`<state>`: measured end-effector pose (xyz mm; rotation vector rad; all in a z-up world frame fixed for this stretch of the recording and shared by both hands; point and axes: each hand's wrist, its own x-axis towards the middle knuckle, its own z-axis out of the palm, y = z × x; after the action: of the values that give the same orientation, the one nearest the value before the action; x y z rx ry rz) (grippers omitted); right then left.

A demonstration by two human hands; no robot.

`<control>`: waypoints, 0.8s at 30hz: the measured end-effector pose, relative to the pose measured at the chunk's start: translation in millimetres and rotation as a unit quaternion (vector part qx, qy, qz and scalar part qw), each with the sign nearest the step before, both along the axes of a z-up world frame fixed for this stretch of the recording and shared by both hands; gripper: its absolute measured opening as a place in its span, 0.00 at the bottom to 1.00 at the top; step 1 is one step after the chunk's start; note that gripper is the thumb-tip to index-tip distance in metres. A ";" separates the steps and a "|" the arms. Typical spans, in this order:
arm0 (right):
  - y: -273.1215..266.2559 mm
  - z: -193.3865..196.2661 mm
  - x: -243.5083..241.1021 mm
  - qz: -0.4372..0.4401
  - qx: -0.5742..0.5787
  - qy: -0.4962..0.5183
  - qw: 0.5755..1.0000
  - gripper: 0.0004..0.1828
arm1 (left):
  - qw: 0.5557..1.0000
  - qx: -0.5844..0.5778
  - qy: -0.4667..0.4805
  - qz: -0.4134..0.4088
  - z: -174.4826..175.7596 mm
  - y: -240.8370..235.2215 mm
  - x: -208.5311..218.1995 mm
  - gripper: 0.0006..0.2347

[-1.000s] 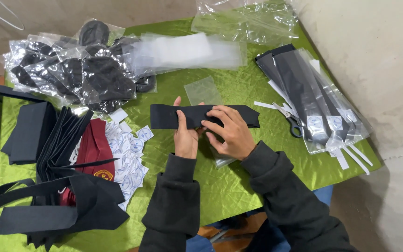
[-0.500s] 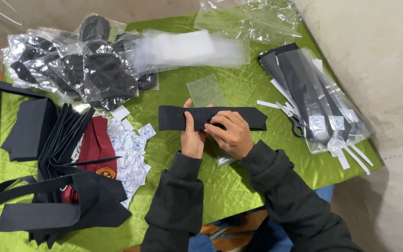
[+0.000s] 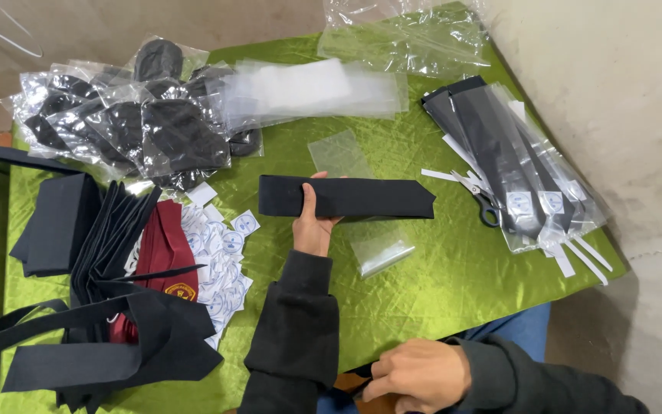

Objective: Packaging a uniform accessory into a plastic sleeve and applying a label sticker.

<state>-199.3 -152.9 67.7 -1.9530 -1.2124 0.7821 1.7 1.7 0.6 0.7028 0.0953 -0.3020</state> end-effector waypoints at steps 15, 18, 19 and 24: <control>-20.3 26.3 208.6 -0.343 -0.021 -0.085 0.935 0.16 | 0.970 0.217 -0.080 0.076 -16.1 0.9 -2.9 0.20; -13.9 7.2 216.3 -0.344 0.054 -0.021 0.937 0.07 | 0.960 0.212 -0.124 0.136 -72.6 -5.8 18.1 0.18; -13.9 1.1 219.7 -0.373 0.131 0.020 0.918 0.04 | 0.953 0.212 -0.150 0.158 -99.5 -9.9 30.0 0.16; 2.5 6.9 216.2 -0.551 0.411 0.093 0.720 0.04 | 0.936 0.211 -0.278 -0.043 8.8 -17.7 -15.8 0.36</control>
<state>16.9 -150.4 74.6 -1.3630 -0.0278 -0.2109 -14.1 -16.1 9.4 1.1999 -0.4238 -0.1552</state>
